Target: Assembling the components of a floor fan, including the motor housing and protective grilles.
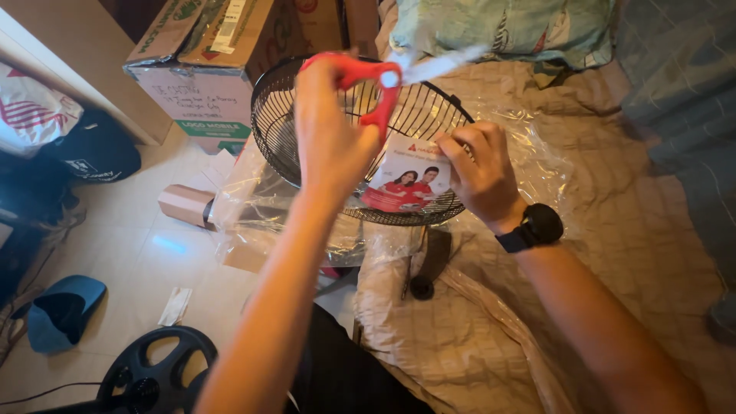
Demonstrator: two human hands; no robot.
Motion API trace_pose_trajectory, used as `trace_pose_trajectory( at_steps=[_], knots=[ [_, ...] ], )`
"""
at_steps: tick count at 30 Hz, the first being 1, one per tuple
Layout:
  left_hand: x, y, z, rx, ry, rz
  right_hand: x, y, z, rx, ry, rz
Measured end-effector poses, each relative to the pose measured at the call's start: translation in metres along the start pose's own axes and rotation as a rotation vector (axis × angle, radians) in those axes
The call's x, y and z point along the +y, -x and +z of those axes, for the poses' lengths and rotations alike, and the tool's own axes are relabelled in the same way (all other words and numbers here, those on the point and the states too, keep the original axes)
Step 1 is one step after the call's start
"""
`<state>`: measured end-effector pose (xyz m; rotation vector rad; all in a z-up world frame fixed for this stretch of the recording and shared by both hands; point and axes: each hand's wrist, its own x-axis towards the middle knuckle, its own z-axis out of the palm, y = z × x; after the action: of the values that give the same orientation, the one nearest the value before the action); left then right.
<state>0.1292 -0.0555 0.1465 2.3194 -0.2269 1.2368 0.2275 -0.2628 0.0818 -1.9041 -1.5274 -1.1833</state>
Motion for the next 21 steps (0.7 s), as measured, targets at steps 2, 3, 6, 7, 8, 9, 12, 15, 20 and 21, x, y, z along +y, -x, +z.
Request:
trace_pose_trajectory(
  at_steps=[2,3,6,7,8,9,12,15,20,21],
  knots=[
    [0.022,0.014,0.003,0.205,0.02,-0.389,-0.002,0.003,0.0,0.041,-0.052,0.037],
    [0.024,0.022,0.009,0.203,0.026,-0.391,-0.002,0.005,0.0,0.036,-0.049,0.038],
    [0.025,0.042,0.023,0.176,0.301,-0.696,-0.002,0.006,-0.001,0.046,-0.077,0.046],
    [0.022,0.046,0.026,0.161,0.281,-0.672,-0.001,0.003,-0.004,0.044,-0.066,0.021],
    [0.02,0.049,0.029,0.147,0.261,-0.648,0.0,0.0,-0.007,0.042,-0.055,-0.003],
    [0.021,0.046,0.028,0.148,0.262,-0.646,0.001,-0.003,-0.009,0.043,-0.054,-0.005],
    [0.024,0.04,0.027,0.002,0.304,-0.737,0.005,-0.013,-0.018,0.005,-0.084,-0.014],
    [0.021,0.039,0.029,0.025,0.38,-0.694,0.003,-0.024,-0.025,-0.075,-0.078,-0.007],
    [0.015,0.037,0.034,0.097,0.495,-0.666,-0.018,-0.035,-0.02,-0.02,-0.027,0.314],
    [0.012,0.039,0.035,0.098,0.494,-0.663,-0.019,-0.033,-0.018,-0.017,-0.027,0.313]
  ],
)
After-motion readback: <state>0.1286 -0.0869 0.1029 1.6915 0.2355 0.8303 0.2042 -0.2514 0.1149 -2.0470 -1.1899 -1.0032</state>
